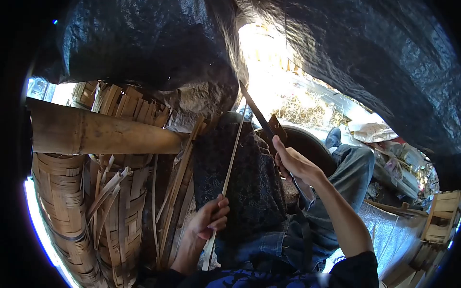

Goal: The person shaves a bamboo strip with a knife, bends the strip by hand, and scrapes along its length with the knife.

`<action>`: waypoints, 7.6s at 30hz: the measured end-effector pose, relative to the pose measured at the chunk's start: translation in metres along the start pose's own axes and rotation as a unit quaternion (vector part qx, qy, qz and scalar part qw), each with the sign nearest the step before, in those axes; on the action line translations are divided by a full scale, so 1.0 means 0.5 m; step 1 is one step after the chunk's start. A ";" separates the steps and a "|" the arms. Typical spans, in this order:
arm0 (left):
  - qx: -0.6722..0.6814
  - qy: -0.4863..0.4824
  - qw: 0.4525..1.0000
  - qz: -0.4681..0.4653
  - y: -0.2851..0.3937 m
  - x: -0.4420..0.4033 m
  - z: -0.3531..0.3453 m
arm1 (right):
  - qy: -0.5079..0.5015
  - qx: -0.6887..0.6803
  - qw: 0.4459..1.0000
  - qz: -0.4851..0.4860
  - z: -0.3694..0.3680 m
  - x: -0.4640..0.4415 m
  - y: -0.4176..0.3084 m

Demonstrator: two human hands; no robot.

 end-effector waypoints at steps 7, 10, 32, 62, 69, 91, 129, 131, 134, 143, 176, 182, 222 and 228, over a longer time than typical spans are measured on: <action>-0.077 -0.040 0.996 0.015 0.011 -0.061 -0.045 | 0.021 0.108 0.993 0.041 -0.037 0.039 0.016; -0.077 -0.041 0.996 0.008 0.015 -0.069 -0.045 | 0.062 0.079 0.994 0.050 -0.040 0.066 -0.011; -0.643 0.071 0.716 -0.262 0.134 -0.022 -0.041 | 0.225 0.347 0.881 0.229 -0.096 0.138 -0.033; -0.059 0.096 0.990 -0.086 0.017 -0.050 0.008 | 0.115 0.319 0.935 0.107 -0.073 0.110 0.023; -0.099 0.112 0.985 -0.088 0.027 -0.053 0.007 | 0.090 0.265 0.954 0.109 -0.077 0.102 0.031; -0.162 0.156 0.973 -0.056 0.022 -0.018 0.006 | 0.252 0.278 0.907 0.192 -0.086 0.048 0.001; -0.681 0.150 0.648 -0.307 0.081 -0.022 -0.068 | 0.305 0.338 0.856 0.245 -0.070 0.104 0.006; -0.677 0.148 0.647 -0.317 0.082 -0.021 -0.068 | 0.306 0.340 0.858 0.232 -0.068 0.097 0.005; -0.672 0.157 0.657 -0.303 0.083 -0.019 -0.063 | 0.309 0.344 0.861 0.213 -0.067 0.090 0.002; -0.652 0.139 0.667 -0.331 0.091 -0.014 -0.062 | 0.342 0.334 0.842 0.251 -0.077 0.078 -0.042; -0.095 0.000 0.995 -0.026 0.008 0.011 0.022 | 0.005 0.141 0.989 0.044 -0.157 0.138 0.082; -0.091 0.003 0.996 0.009 -0.002 0.014 0.012 | 0.105 0.093 0.974 0.178 -0.134 0.217 0.136; -0.134 -0.010 0.983 0.127 0.012 -0.035 -0.042 | 0.077 0.106 0.982 0.136 -0.026 0.147 0.097; -0.257 -0.036 0.954 0.153 0.026 -0.080 -0.037 | 0.068 -0.073 0.983 0.152 -0.002 0.095 0.005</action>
Point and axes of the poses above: each hand's wrist, its own x-axis away from the middle knuckle, its own z-axis out of the back of the hand, y = z × x, the point moved 9 cm from there along -x, towards the middle knuckle, and after that the axes turned 14 degrees about -z, right-handed, at the moved point
